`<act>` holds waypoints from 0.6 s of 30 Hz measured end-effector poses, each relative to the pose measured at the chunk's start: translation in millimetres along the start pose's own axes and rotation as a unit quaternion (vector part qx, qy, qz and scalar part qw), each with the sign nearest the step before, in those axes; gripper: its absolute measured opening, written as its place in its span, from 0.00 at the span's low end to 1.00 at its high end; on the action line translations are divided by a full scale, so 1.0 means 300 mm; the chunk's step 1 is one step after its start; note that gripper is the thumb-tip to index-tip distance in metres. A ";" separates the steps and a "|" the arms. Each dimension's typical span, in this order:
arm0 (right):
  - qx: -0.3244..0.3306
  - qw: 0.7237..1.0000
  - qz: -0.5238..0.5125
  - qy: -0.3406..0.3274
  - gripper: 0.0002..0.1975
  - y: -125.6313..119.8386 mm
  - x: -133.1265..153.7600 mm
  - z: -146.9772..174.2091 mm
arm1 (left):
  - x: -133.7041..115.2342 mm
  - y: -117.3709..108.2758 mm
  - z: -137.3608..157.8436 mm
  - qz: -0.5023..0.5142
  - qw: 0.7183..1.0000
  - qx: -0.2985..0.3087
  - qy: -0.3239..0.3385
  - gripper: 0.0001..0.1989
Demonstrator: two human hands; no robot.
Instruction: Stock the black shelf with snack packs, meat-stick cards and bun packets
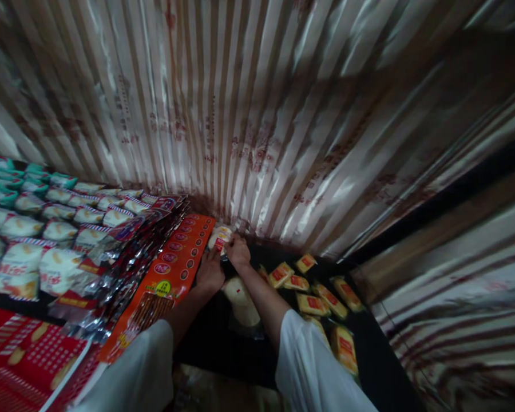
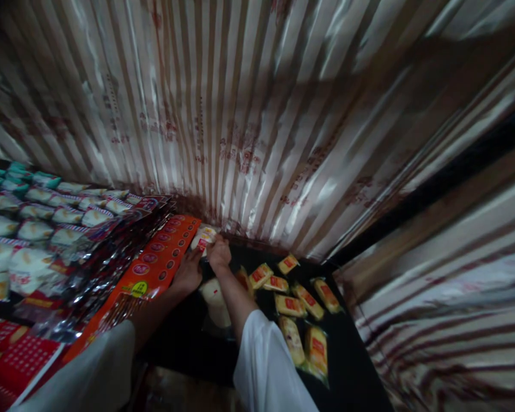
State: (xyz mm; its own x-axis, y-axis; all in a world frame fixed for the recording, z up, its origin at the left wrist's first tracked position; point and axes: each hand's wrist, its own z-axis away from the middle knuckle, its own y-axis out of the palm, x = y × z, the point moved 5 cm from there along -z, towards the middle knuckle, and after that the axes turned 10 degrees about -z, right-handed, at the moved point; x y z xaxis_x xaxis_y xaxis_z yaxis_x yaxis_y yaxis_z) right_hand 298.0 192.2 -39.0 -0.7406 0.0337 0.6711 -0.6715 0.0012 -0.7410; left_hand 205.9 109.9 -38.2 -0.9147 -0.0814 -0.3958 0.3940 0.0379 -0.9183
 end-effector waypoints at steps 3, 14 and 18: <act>-0.017 1.000 -0.021 -0.005 0.23 -0.012 0.001 0.015 | -0.001 -0.002 0.004 -0.003 1.000 -0.006 0.008 0.29; 0.016 0.981 -0.079 -0.175 0.18 -0.168 -0.030 0.201 | -0.063 -0.029 0.181 0.006 0.997 -0.024 0.071 0.25; 0.073 0.975 -0.047 -0.203 0.16 -0.208 -0.070 0.317 | -0.083 -0.003 0.247 0.018 0.996 0.036 0.075 0.29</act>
State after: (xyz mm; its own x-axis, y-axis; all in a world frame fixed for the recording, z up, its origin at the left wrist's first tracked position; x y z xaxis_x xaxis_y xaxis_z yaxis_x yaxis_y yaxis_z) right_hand 353.0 96.3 -4.6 -0.6039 -0.3590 0.7117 -0.7120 -0.1585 -0.6841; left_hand 234.9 38.1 -27.6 -0.9007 0.0691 -0.4288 0.4275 -0.0331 -0.9034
